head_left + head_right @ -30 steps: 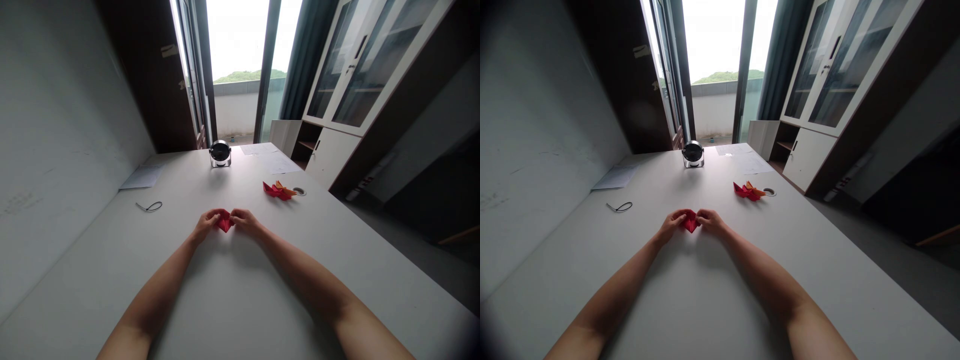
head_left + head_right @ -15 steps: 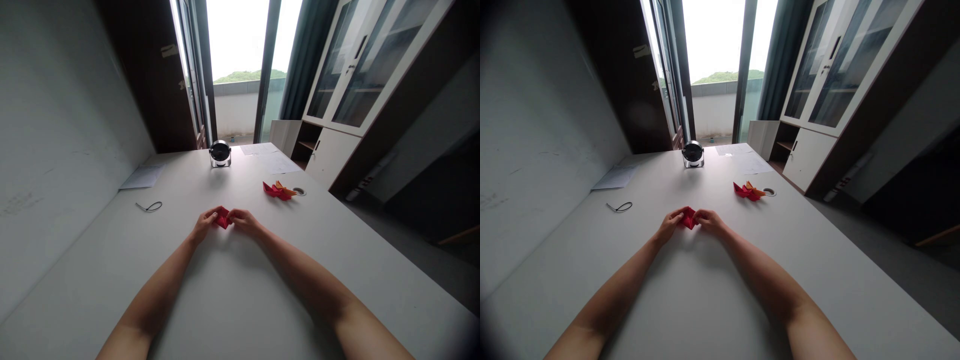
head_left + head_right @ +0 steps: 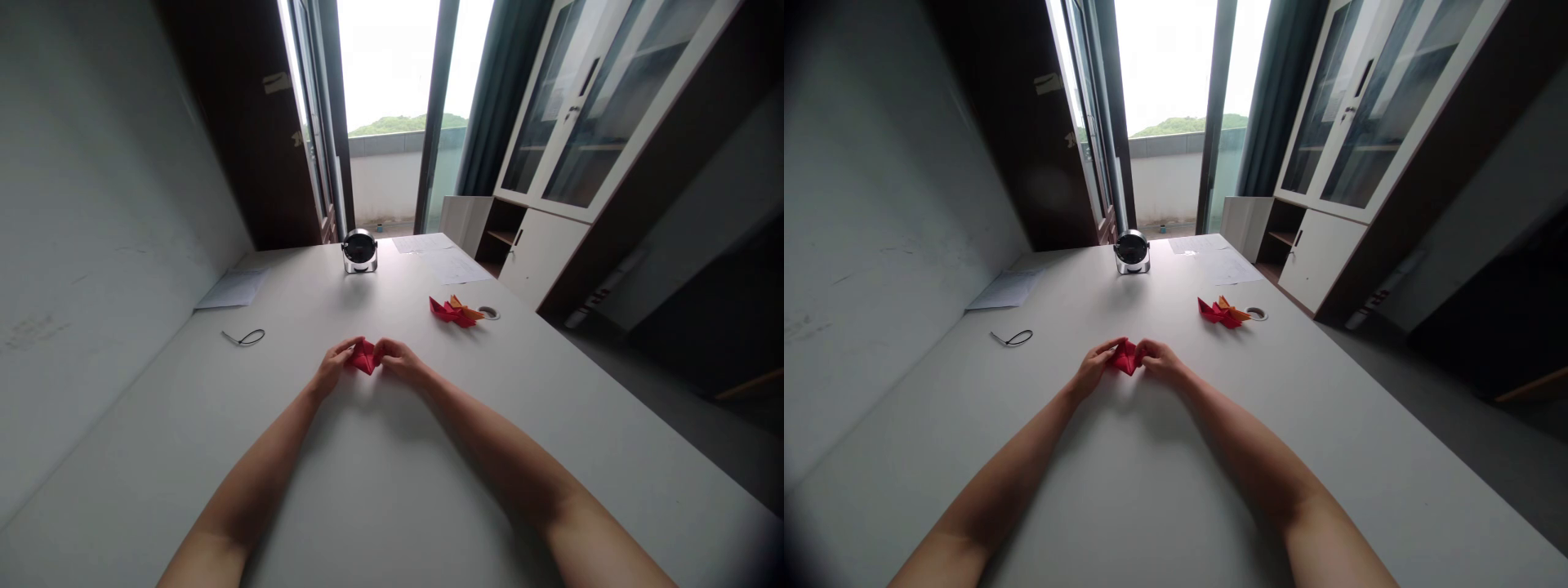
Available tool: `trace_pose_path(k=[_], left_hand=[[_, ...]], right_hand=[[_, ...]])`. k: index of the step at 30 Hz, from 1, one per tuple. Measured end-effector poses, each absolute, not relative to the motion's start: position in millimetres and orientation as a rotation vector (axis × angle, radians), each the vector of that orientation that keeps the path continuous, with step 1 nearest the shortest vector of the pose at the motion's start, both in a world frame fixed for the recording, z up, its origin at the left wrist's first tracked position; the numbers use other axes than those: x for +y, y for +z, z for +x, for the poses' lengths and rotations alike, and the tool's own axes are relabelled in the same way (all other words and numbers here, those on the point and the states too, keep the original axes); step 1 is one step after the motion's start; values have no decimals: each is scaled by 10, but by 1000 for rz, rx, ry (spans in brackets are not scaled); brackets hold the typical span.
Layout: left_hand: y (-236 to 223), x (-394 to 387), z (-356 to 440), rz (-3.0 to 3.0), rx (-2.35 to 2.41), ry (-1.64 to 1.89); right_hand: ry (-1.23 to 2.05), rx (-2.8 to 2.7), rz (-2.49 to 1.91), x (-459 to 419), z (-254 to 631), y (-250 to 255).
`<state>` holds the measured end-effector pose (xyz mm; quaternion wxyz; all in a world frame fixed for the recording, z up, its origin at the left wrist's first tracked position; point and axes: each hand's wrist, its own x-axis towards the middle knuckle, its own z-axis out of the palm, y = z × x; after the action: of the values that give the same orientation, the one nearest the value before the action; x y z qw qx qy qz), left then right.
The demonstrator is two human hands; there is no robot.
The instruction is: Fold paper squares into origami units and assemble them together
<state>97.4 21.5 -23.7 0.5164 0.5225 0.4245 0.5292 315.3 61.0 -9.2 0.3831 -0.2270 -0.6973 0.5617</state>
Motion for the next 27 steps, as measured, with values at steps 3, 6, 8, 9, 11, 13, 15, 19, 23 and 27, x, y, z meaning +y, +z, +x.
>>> trace_pose_path(k=[3,6,8,9,11,13,15,19,23,27], left_hand=[[-237,214,978,1254,1007,1265],[-226,205,983,1274,999,1246],[-216,198,984,1288,1002,1245],[-212,195,984,1294,1006,1246],[-209,192,980,1299,1006,1236],[-216,195,977,1288,976,1219],[-232,203,981,1267,920,1209],[-254,212,1008,1244,838,1207],[-248,196,1037,1303,906,1190],[-268,192,1046,1438,1024,1149]], right_hand=[[1412,-1793,-602,609,3156,-90],[1344,-1854,-649,615,3166,-102],[1289,-1893,-661,622,3172,-115],[1268,-1908,-664,625,3173,-124],[1233,-1920,-681,635,3168,-147],[1215,-1913,-711,650,3156,-178],[1205,-1900,-744,669,3140,-214],[1193,-1873,-787,712,3122,-286],[1170,-1874,-810,741,3132,-336],[1154,-1883,-829,733,3145,-336]])
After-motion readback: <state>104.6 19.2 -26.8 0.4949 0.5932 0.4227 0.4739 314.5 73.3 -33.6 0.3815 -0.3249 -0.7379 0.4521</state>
